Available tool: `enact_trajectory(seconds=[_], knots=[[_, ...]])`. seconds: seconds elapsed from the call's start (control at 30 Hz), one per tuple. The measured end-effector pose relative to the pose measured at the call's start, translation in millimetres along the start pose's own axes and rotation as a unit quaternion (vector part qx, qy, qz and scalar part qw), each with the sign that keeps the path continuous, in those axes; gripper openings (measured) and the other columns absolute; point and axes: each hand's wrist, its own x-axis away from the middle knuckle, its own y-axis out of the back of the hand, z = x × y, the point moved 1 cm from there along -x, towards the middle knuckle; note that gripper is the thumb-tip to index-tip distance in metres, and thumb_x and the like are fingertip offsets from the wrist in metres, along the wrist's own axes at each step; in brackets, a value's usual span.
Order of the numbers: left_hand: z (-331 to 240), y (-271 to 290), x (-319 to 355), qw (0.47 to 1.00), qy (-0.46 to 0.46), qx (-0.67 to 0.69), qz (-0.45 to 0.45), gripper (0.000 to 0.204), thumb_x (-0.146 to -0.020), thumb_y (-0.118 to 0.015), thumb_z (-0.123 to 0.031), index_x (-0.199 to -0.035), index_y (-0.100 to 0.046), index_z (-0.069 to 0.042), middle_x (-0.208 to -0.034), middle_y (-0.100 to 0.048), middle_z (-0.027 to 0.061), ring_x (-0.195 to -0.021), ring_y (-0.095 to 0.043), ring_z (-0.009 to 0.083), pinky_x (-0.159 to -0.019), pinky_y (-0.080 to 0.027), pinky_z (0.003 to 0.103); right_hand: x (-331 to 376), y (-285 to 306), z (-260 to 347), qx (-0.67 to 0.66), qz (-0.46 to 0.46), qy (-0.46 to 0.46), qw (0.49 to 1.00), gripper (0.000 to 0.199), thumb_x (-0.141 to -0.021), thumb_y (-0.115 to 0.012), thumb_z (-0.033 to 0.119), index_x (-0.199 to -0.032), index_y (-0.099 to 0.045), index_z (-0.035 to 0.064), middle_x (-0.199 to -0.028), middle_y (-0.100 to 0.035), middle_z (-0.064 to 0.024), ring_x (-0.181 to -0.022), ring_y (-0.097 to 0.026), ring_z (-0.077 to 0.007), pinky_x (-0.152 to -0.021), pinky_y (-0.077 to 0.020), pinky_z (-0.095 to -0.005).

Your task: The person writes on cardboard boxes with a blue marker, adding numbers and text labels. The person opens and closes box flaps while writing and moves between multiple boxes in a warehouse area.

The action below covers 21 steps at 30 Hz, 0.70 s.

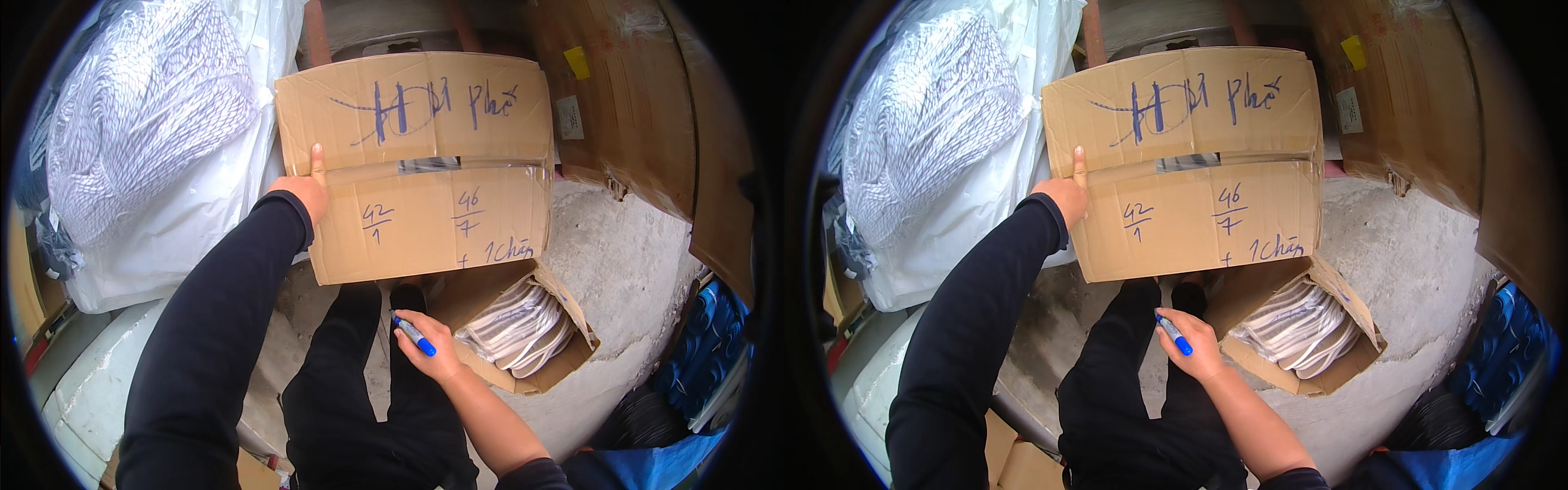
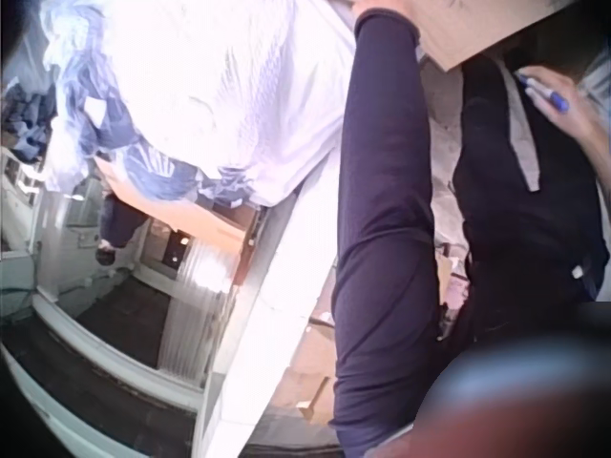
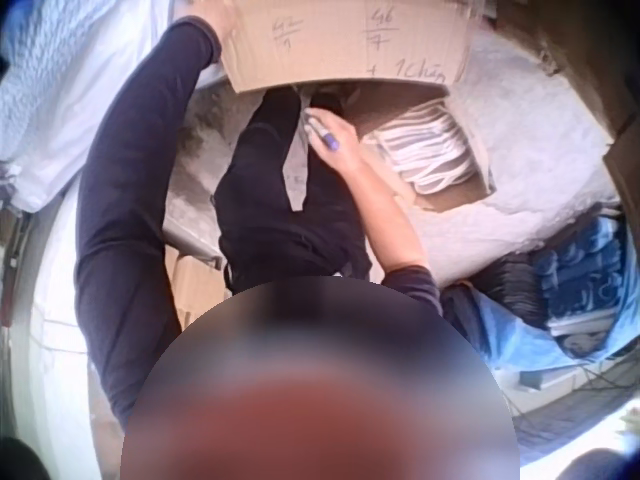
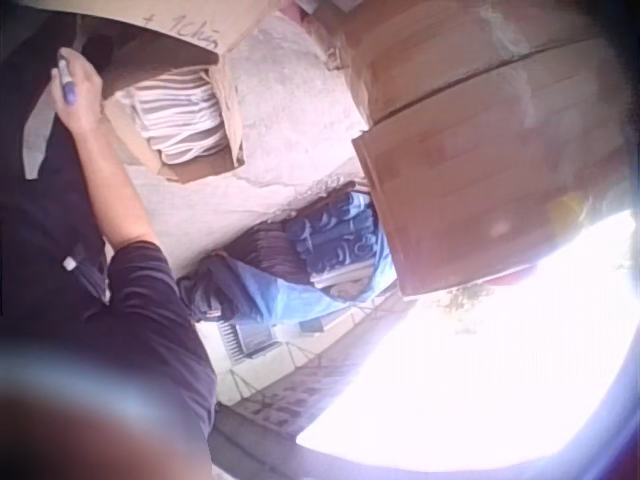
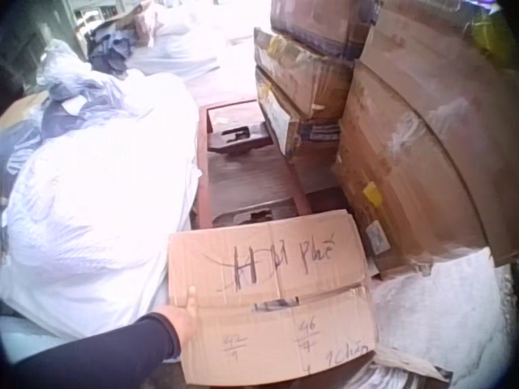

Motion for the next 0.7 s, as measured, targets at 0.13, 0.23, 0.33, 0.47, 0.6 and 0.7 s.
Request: enact_trajectory(seconds=[0.13, 0.23, 0.33, 0.47, 0.6, 0.7], knots=[[-1, 3, 1, 1.0, -0.003, 0.005, -0.006, 0.104, -0.088, -0.066, -0.009, -0.155, 0.01, 0.013, -0.1, -0.074, 0.0216, -0.088, -0.074, 0.0319, -0.075, -0.058, 0.041, -5, -10, 1, 0.005, 0.011, 0.011, 1.0, 0.031, -0.086, -0.074, 0.009, -0.116, -0.068, 0.0047, -0.107, -0.073, -0.0162, -0.097, -0.072, -0.0341, -0.086, -0.0579, -0.0394], [1, 5, -2, 1.0, -0.008, 0.003, -0.013, 0.103, -0.089, -0.066, -0.011, -0.156, 0.009, 0.012, -0.1, -0.074, 0.0217, -0.088, -0.074, 0.0321, -0.075, -0.058, 0.041, -14, -5, 4, 0.019, 0.004, 0.011, 1.0, 0.031, -0.086, -0.074, 0.009, -0.116, -0.068, 0.0043, -0.107, -0.073, -0.0164, -0.096, -0.071, -0.0346, -0.086, -0.0579, -0.0394], [1, 5, -3, 1.0, -0.014, 0.005, -0.023, 0.103, -0.089, -0.066, -0.013, -0.156, 0.008, 0.011, -0.1, -0.074, 0.0217, -0.089, -0.074, 0.0323, -0.075, -0.058, 0.041, -24, 1, 8, 0.046, -0.006, 0.008, 0.999, 0.03, -0.086, -0.075, 0.009, -0.114, -0.069, 0.0034, -0.105, -0.073, -0.016, -0.094, -0.072, -0.0344, -0.084, -0.0581, -0.0388], [2, 0, -3, 0.999, -0.026, 0.01, -0.04, 0.102, -0.09, -0.067, -0.015, -0.157, 0.007, 0.01, -0.1, -0.074, 0.0218, -0.089, -0.074, 0.0325, -0.076, -0.058, 0.042, -32, -3, 13, 0.039, -0.045, 0.003, 0.998, 0.029, -0.085, -0.075, 0.009, -0.113, -0.071, 0.0029, -0.104, -0.073, -0.016, -0.092, -0.072, -0.0332, -0.082, -0.0578, -0.0368], [6, -7, -2, 0.997, -0.035, 0.024, -0.061, 0.102, -0.092, -0.067, -0.018, -0.158, 0.005, 0.009, -0.1, -0.074, 0.0219, -0.09, -0.074, 0.0328, -0.076, -0.058, 0.043, -33, -27, 22, 0.038, -0.065, 0.023, 0.997, 0.029, -0.085, -0.073, 0.007, -0.113, -0.069, 0.0027, -0.099, -0.072, -0.0145, -0.088, -0.071, -0.0322, -0.079, -0.0568, -0.0373], [9, -10, 0, 0.995, -0.042, 0.032, -0.082, 0.101, -0.092, -0.068, -0.02, -0.158, 0.004, 0.009, -0.101, -0.074, 0.0219, -0.09, -0.074, 0.033, -0.076, -0.058, 0.043, -32, -45, 33, 0.036, -0.069, 0.023, 0.997, 0.027, -0.085, -0.073, 0.008, -0.111, -0.068, 0.0031, -0.097, -0.071, -0.0141, -0.087, -0.07, -0.0326, -0.079, -0.0565, -0.0379]])
